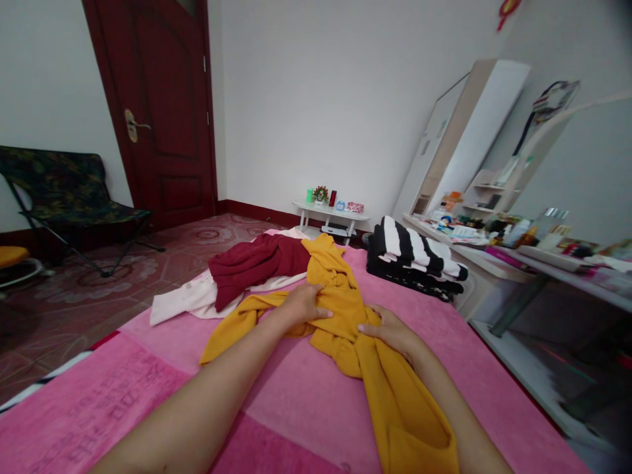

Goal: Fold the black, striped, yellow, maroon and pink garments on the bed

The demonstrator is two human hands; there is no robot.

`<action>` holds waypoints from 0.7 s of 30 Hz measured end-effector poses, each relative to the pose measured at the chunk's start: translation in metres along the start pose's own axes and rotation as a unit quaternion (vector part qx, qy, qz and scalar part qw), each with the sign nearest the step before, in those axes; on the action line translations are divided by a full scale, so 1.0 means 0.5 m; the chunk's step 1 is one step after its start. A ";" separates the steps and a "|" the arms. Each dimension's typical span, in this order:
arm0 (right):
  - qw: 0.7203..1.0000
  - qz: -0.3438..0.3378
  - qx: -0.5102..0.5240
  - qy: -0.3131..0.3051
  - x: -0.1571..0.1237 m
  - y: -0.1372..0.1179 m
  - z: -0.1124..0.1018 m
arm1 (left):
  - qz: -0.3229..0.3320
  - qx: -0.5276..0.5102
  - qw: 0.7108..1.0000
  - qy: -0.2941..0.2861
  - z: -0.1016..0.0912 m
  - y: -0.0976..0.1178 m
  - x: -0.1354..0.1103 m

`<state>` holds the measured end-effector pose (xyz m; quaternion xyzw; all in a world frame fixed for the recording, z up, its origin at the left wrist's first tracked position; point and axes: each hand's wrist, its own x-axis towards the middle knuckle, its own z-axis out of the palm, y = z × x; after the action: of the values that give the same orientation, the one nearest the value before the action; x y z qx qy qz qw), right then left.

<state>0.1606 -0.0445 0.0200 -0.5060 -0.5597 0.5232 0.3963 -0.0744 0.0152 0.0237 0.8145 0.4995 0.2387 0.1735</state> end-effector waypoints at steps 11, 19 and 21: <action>0.831 -0.147 0.221 0.488 0.002 -0.049 -0.110 | -0.006 -0.285 0.891 0.353 -0.142 0.002 0.028; 0.593 -0.432 -0.016 0.679 -0.119 -0.166 -0.167 | -0.006 -0.478 0.652 0.588 -0.247 0.002 0.002; 0.583 -0.433 -0.085 0.682 -0.125 -0.174 -0.153 | -0.026 -0.445 0.662 0.603 -0.243 -0.006 0.005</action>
<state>0.2327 -0.0863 0.1221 -0.4430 -0.3195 -0.2588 0.7966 -0.1441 0.0242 0.1230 0.3049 0.3499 0.8669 0.1820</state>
